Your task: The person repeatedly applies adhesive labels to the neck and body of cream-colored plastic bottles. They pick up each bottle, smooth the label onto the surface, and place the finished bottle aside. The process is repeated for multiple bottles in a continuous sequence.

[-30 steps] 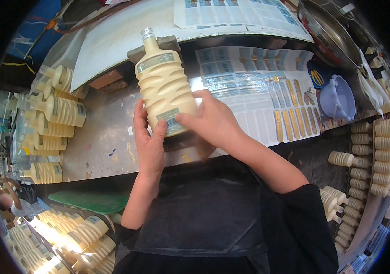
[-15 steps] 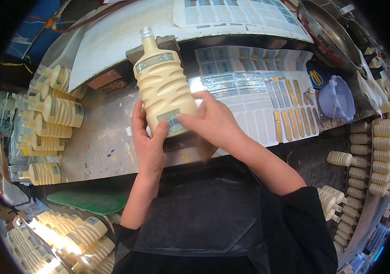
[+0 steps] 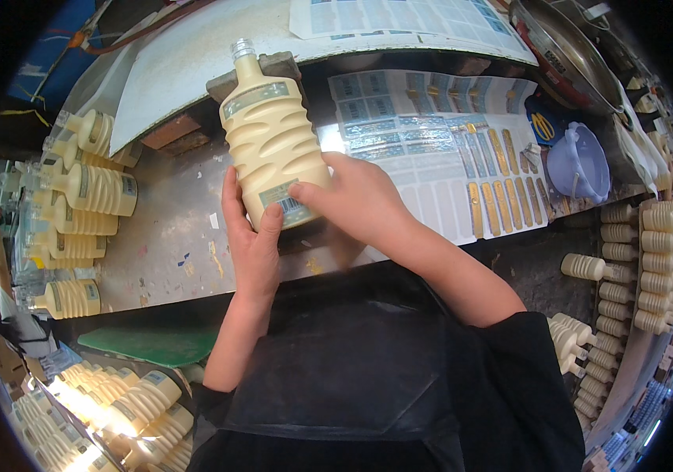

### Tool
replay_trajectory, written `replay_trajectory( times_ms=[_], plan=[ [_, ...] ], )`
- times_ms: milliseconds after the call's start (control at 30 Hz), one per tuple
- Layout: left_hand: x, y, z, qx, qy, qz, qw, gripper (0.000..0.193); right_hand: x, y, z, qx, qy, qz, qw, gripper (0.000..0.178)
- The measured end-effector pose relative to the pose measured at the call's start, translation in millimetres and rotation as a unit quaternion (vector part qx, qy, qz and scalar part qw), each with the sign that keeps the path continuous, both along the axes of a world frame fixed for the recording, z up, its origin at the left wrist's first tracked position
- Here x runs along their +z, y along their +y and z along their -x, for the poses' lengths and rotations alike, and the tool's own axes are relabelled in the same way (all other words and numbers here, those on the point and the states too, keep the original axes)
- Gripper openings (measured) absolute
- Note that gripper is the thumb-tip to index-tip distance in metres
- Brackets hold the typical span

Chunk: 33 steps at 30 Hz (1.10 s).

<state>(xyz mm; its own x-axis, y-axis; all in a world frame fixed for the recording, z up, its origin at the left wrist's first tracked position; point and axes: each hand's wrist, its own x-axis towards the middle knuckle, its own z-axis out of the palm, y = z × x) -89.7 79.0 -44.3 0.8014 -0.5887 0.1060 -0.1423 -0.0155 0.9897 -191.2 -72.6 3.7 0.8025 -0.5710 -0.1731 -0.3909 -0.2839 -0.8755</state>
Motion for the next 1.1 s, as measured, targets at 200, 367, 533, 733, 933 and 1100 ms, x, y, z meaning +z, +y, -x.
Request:
replay_trajectory(
  times_ms=[200, 367, 533, 733, 933, 1100],
  plan=[
    [4, 0, 1, -0.002, 0.040, 0.020, 0.999, 0.085, -2, 0, 1, -0.002, 0.000, 0.019, 1.000, 0.048],
    [5, 0, 1, -0.003, 0.054, 0.028, 0.998, 0.085, -5, 1, 0, -0.012, -0.016, 0.015, 1.000, 0.047],
    [2, 1, 0, 0.001, 0.040, 0.015, 0.999, 0.085, -4, 0, 1, -0.010, -0.012, -0.010, 1.000, 0.047],
    [7, -1, 3, -0.004, 0.057, 0.018, 0.998, 0.089, -6, -1, 2, -0.006, -0.011, -0.022, 1.000, 0.047],
    [13, -2, 5, 0.004, 0.055, 0.010, 0.998, 0.091, -6, -1, 3, -0.002, -0.017, -0.012, 1.000, 0.049],
    [13, -3, 5, 0.005, 0.062, 0.018, 0.998, 0.092, -12, -1, 3, -0.017, -0.009, 0.024, 1.000, 0.041]
  ],
)
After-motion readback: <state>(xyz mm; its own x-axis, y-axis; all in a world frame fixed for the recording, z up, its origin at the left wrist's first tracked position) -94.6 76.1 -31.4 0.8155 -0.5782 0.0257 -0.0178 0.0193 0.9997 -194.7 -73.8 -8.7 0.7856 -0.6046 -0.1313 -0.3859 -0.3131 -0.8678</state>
